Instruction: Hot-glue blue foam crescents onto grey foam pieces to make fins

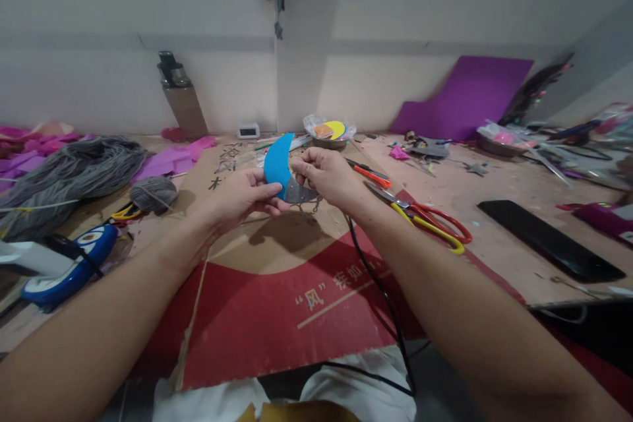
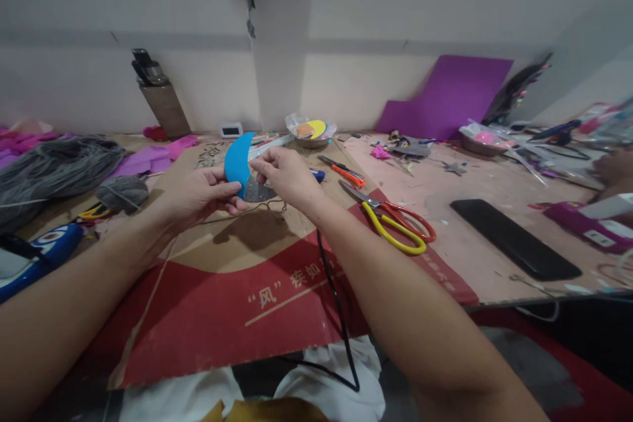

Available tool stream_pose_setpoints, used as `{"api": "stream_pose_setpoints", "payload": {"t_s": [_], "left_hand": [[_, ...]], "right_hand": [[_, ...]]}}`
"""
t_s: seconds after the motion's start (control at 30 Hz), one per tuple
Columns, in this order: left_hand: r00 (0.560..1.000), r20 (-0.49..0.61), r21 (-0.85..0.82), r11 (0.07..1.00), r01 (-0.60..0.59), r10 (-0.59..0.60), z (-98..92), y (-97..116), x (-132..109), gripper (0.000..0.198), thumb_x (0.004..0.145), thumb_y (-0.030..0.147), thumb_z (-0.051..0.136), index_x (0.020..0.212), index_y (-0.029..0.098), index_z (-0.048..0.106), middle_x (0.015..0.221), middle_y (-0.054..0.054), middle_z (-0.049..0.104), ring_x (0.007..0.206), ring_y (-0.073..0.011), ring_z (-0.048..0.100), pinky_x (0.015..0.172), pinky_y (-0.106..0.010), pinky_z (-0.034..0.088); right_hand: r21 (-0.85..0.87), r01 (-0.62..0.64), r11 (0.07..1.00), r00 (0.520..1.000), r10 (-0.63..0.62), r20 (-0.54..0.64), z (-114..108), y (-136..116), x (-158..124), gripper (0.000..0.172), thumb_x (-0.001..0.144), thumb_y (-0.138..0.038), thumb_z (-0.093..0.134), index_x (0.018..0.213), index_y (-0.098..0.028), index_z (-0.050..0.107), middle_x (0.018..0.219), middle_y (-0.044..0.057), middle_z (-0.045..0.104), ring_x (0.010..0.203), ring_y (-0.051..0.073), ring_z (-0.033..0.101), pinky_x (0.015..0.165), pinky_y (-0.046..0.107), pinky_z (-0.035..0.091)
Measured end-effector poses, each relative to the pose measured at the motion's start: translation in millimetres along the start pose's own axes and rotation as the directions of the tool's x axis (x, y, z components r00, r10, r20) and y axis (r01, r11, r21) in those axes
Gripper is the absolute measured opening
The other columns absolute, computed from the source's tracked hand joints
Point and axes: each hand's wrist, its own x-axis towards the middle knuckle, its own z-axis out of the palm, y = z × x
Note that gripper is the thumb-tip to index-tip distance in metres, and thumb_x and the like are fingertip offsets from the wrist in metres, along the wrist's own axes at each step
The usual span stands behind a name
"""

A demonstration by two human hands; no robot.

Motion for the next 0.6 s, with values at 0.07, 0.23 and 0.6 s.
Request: {"api": "stream_pose_setpoints", "payload": {"t_s": [0.07, 0.23, 0.6], "left_hand": [[1.000, 0.009, -0.002, 1.000, -0.002, 0.002, -0.7, -0.4, 0.3, 0.019, 0.077, 0.021, 0.072, 0.093, 0.012, 0.067, 0.068, -0.008, 0.074, 0.054, -0.0119, 0.067, 0.054, -0.018, 0.055], [1.000, 0.015, -0.001, 1.000, -0.010, 0.010, -1.7, -0.7, 0.9, 0.020, 0.076, 0.024, 0.073, 0.091, 0.013, 0.067, 0.067, -0.008, 0.073, 0.054, -0.0121, 0.066, 0.054, -0.018, 0.054], [0.992, -0.066, 0.097, 0.990, -0.100, 0.106, 3.3, -0.2, -0.6, 0.022, 0.068, 0.023, 0.080, 0.083, 0.013, 0.069, 0.070, -0.006, 0.071, 0.059, -0.0133, 0.065, 0.053, -0.021, 0.052]], "right_hand": [[0.011, -0.004, 1.000, 1.000, 0.004, 0.008, -0.6, -0.1, 0.1, 0.027, 0.087, -0.037, 0.056, 0.068, -0.019, 0.054, 0.062, -0.001, 0.060, 0.053, 0.008, 0.042, 0.052, 0.023, 0.031], [0.024, -0.003, 1.000, 1.000, 0.003, 0.010, -1.2, -1.3, -0.6, 0.028, 0.086, -0.038, 0.057, 0.066, -0.019, 0.055, 0.061, -0.001, 0.059, 0.051, 0.008, 0.040, 0.050, 0.023, 0.030], [0.144, -0.069, 0.987, 0.997, 0.064, 0.041, -0.9, -1.2, -0.8, 0.028, 0.085, -0.037, 0.061, 0.064, -0.019, 0.056, 0.061, 0.000, 0.058, 0.051, 0.008, 0.042, 0.048, 0.022, 0.030]]}}
